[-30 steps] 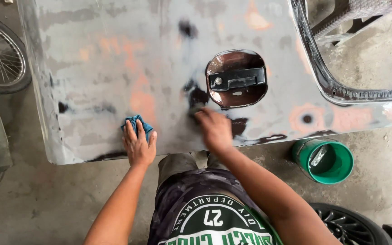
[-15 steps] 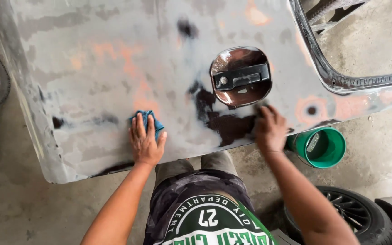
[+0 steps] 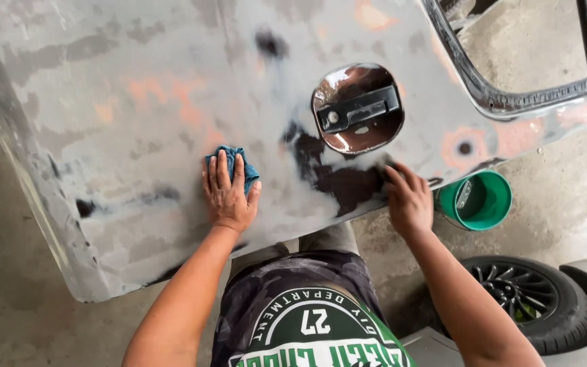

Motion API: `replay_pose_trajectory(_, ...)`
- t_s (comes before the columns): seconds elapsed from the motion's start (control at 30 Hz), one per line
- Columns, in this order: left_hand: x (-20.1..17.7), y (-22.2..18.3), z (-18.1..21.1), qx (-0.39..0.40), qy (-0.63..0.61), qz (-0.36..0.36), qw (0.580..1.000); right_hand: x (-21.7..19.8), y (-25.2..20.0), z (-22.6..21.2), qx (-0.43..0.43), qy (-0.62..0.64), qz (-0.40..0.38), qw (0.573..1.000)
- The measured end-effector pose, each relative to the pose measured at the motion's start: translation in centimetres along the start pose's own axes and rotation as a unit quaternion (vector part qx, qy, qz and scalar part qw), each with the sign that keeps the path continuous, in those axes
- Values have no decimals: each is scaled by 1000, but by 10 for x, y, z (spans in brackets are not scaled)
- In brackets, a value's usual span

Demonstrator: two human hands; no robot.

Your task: The person scrubs a large, silver metallic car part with a sponge and a blue cloth, repeatedly rinsing the tools in a green bucket of water. The person wipes the surface and edges of the part, focusing on removing residue.

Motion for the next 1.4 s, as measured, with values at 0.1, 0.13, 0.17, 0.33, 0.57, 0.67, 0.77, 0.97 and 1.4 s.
replay_pose_trajectory(0.1,4,11,1,14,13,-4,1000,12,-3,3,5,-44,-2,999)
replay_pose_trajectory(0.13,3,20,6,12,13,-3,1000,21,9,-11,2,-43,-2,999)
replay_pose_trajectory(0.17,1,26,9,6,16,-10,1000,31,20,-31,-49,-30,-7,998)
replay_pose_trajectory(0.33,-9,54,23,-7,20,-19,1000,63,127,-120,-145,9,-18,989)
replay_pose_trajectory(0.57,-6,55,24,-21,28,-30,999,56,127,-113,-142,32,-55,988)
replay_pose_trajectory(0.67,-5,53,22,-21,20,-5,1000,58,60,-80,-185,15,-130,974)
replay_pose_trajectory(0.77,-7,54,24,-9,11,19,1000,63,49,-65,-219,-2,-160,963)
replay_pose_trajectory(0.97,-8,51,25,-7,25,21,999,60,202,-119,-213,15,-100,972)
replay_pose_trajectory(1.4,-8,50,24,2,-4,31,1000,67,70,-64,-333,-24,-318,887)
Point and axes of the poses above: each hand's wrist, its own y-axis towards the middle knuckle, its own x-axis out of the palm, z = x × y, the point moved 5 cm from there along y, towards the middle knuckle, and after that the axes turned 7 degrees about -z, right-handed, at the moved point
